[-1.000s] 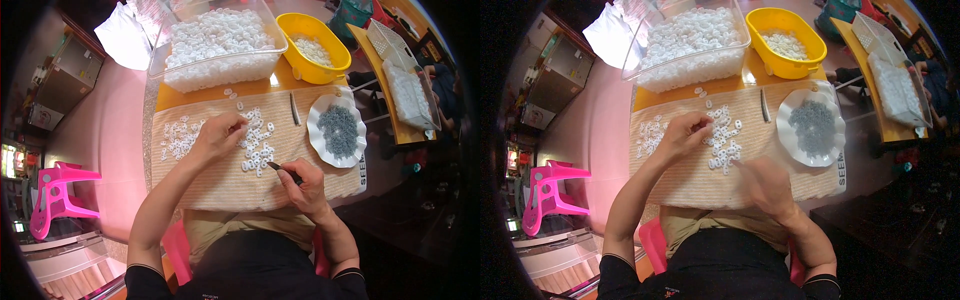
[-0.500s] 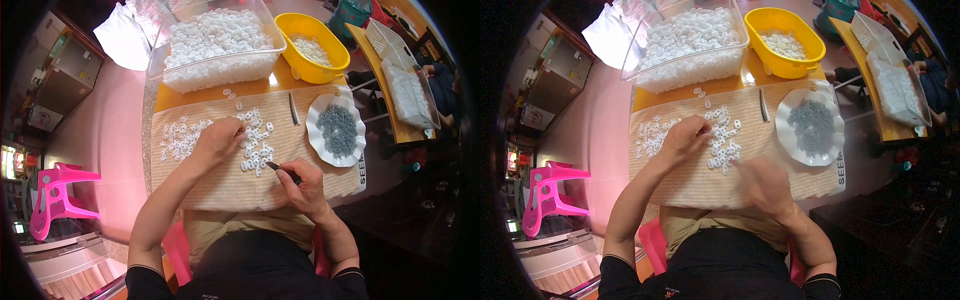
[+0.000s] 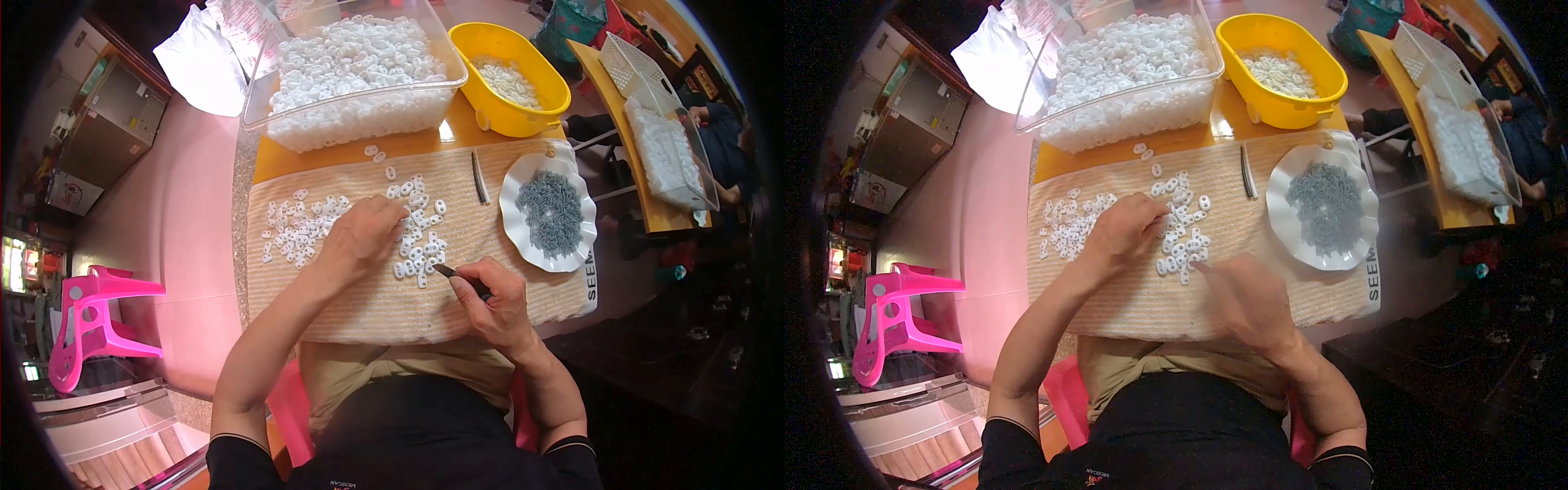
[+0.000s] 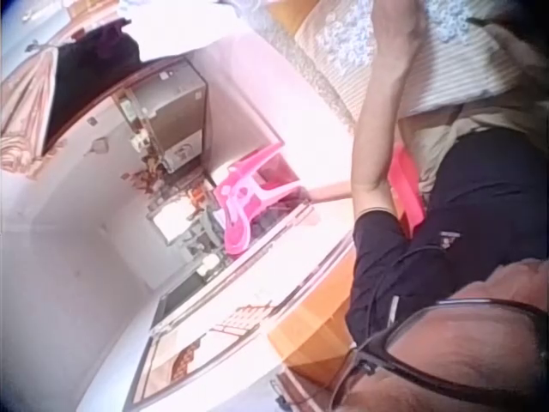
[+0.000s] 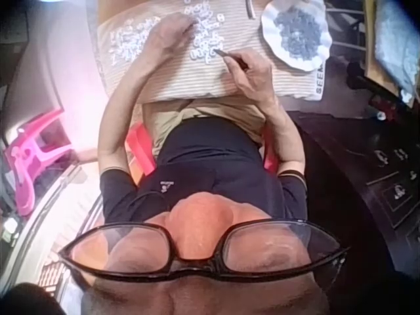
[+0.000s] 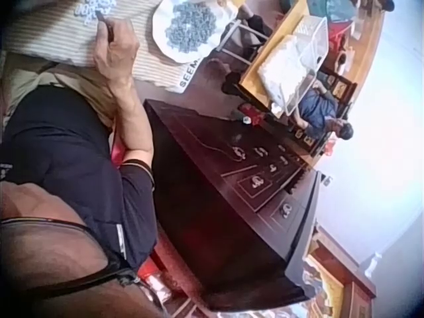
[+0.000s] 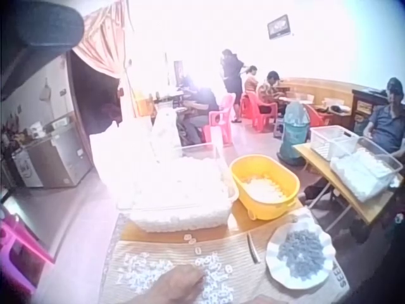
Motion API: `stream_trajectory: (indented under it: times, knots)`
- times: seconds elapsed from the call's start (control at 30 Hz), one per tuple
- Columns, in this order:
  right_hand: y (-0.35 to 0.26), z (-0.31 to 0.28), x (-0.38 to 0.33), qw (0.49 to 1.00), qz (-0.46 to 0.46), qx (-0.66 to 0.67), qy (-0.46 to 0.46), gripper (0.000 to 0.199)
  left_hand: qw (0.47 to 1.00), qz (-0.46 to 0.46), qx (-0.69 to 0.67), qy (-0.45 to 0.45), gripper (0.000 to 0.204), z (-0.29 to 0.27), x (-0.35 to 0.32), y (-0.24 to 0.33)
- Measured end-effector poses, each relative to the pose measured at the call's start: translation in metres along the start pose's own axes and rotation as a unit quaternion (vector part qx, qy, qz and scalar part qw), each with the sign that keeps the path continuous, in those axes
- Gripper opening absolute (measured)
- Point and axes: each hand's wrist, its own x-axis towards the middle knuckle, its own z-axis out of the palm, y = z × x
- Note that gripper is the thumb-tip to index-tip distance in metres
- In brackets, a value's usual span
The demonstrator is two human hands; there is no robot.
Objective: Removing excess plastic and cleaning small white plastic components using a utility blade.
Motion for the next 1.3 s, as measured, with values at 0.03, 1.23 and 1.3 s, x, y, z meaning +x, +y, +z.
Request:
stream_trajectory:
  times: [0.03, 1.23, 1.3]
  knots:
    - [0.000, 0.000, 0.000, 1.000, 0.001, 0.001, 0.000, 0.031, 1.000, 0.003, -0.004, 0.004, 0.013, -0.001, 0.000, 0.003]
    - [-0.002, -0.004, 0.001, 1.000, -0.006, -0.007, -0.016, 0.031, 0.999, -0.024, -0.007, 0.037, 0.011, -0.007, 0.004, 0.012]
    - [-0.001, -0.004, 0.001, 1.000, -0.008, -0.007, -0.017, 0.030, 0.999, -0.027, 0.001, 0.032, 0.011, -0.005, 0.004, 0.009]
